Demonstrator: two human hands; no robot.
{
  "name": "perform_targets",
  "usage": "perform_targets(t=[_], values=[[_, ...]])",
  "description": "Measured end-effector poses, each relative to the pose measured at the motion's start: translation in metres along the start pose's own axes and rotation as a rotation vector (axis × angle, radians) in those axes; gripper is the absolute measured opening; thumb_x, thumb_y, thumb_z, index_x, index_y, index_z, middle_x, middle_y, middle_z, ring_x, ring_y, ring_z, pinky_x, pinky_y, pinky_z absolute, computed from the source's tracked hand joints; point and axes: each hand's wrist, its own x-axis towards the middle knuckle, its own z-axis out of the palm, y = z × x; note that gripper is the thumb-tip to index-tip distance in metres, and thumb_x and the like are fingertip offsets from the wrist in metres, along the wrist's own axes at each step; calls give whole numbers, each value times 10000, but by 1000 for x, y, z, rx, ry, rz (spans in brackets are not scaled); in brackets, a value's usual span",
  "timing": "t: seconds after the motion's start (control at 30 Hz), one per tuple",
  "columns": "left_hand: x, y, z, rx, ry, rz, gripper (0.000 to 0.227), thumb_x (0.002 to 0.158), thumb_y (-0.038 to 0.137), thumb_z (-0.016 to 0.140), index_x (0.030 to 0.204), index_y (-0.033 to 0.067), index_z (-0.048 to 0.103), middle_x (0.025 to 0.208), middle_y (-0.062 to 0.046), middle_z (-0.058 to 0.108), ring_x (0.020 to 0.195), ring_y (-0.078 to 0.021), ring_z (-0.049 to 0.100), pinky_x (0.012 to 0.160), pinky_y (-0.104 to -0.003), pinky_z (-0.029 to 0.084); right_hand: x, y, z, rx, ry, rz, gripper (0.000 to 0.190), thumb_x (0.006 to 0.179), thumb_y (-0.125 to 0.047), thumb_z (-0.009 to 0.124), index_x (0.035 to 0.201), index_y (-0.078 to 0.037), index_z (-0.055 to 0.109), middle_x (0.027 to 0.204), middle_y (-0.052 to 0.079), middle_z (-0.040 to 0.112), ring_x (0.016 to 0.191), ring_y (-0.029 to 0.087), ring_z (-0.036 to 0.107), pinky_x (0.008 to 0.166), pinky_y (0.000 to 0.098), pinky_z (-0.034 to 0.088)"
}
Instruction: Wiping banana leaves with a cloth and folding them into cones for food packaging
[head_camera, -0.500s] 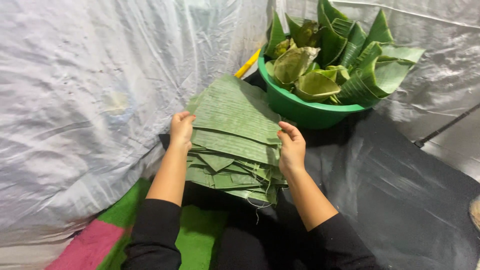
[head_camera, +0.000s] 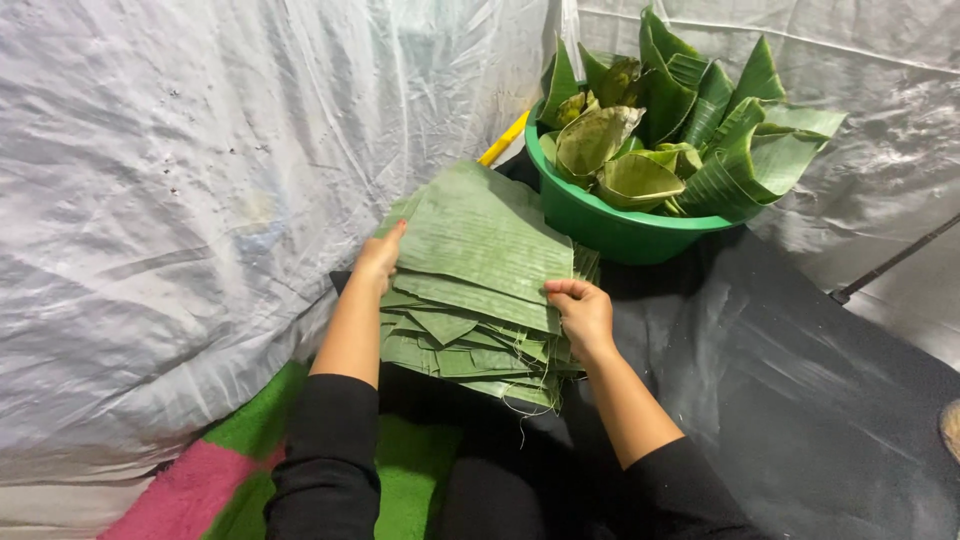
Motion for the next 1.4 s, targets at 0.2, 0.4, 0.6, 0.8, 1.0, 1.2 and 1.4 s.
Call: perform_targets(t=[0.2, 0.4, 0.6, 0.8, 1.0, 1.2, 1.4], values=[[22, -38, -22, 164, 20, 176, 537, 797, 312, 837, 1164, -56, 702, 1194, -286, 675, 1228, -470, 592, 980, -563, 465, -32, -10, -30, -70, -208, 5, 314, 759, 28, 770, 1047, -79, 836, 850, 148, 788, 645, 118, 623, 623, 237, 506], [-40, -33, -44, 123, -224, 175, 400, 820, 146, 791, 1174, -18, 701, 845, -136, 667, 618, -205, 608, 445, -294, 483, -58, -1, -70, 156, -285, 50, 495, 751, 107, 665, 1237, 45, 736, 931, 149, 748, 545, 107, 612, 497, 202, 475], [-131, -4, -37, 68, -406, 183, 672, 851, 35, 738, 1431, -141, 446, 781, -116, 641, 540, -171, 684, 395, -204, 521, -93, -6, -118, 290, -276, 118, 593, 746, 143, 646, 1336, 89, 659, 896, 137, 673, 534, 108, 584, 479, 208, 460], [-186, 8, 10, 69, -512, 122, 647, 852, -2, 685, 1478, -15, 519, 838, -130, 682, 545, -164, 600, 427, -218, 405, -108, 6, -186, 272, -249, 256, 586, 816, 142, 556, 1387, 48, 648, 1265, 165, 716, 736, 143, 493, 680, 246, 438], [-250, 19, 89, 271, -620, 234, 681, 882, -7, 640, 1533, 25, 444, 838, -149, 721, 565, -186, 653, 466, -253, 446, -124, 36, -266, 226, -68, 283, 608, 817, 155, 554, 1398, 11, 658, 1216, 154, 730, 689, 134, 497, 643, 237, 446], [-268, -12, 193, 337, -808, 276, 786, 841, -31, 664, 1568, 36, 370, 733, -112, 620, 528, -200, 621, 488, -274, 488, -141, 77, -359, 178, 118, 231, 588, 801, 151, 563, 1357, 9, 690, 1227, 136, 734, 700, 147, 507, 645, 243, 450], [-280, -57, 304, 588, -825, 377, 823, 767, 108, 765, 1531, 137, 459, 887, -150, 791, 606, -224, 772, 514, -298, 645, -159, 122, -441, 47, 341, 108, 660, 740, 138, 547, 1348, -69, 700, 1309, 108, 671, 622, 74, 581, 549, 216, 510]])
